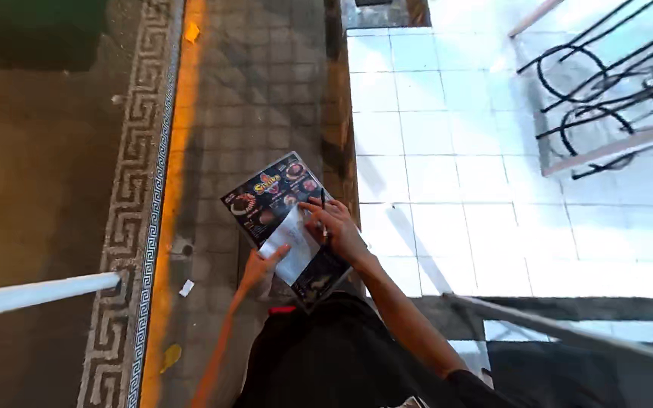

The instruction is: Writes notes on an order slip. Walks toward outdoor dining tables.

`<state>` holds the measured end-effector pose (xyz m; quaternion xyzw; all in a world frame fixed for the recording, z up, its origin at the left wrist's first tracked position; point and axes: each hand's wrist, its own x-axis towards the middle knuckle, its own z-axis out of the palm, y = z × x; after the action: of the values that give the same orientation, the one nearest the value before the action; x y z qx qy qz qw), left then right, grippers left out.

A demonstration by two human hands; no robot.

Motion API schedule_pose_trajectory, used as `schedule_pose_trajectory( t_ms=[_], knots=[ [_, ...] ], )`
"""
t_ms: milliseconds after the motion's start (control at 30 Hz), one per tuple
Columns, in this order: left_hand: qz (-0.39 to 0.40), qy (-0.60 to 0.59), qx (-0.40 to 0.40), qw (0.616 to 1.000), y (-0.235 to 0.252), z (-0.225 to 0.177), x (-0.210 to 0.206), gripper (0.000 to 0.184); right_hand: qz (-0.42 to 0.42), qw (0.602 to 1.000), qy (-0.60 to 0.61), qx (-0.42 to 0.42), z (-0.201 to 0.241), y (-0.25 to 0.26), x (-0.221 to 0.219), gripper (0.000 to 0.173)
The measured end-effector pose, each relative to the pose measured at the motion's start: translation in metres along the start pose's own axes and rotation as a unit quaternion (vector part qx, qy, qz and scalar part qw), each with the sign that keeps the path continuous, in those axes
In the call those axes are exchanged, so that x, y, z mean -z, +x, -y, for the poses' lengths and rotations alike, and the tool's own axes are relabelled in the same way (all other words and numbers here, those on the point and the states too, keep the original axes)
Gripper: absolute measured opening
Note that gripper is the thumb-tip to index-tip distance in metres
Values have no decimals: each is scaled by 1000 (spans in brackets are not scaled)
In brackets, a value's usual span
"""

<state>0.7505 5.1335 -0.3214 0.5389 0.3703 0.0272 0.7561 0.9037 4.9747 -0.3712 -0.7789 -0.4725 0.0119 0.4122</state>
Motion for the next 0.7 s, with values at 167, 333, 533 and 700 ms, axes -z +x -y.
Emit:
schedule_pose_trajectory(
  t_ms=[167, 333, 533, 700],
  knots=[
    [-94, -91, 0, 991, 176, -115, -12, 31, -55, 998, 40, -12, -74, 205, 22, 18],
    [-206, -116, -62, 970, 352, -232, -14, 42, -158, 980, 86, -84, -194, 383, 54, 18],
    [-267, -84, -96, 955, 627, -362, -17, 44, -140, 901, 10, -411, -432, 490, 26, 48],
    [-233, -16, -58, 971, 840, -508, -44, 50, 4, 637, 3, -771, -365, 599, 57, 52]
  ],
)
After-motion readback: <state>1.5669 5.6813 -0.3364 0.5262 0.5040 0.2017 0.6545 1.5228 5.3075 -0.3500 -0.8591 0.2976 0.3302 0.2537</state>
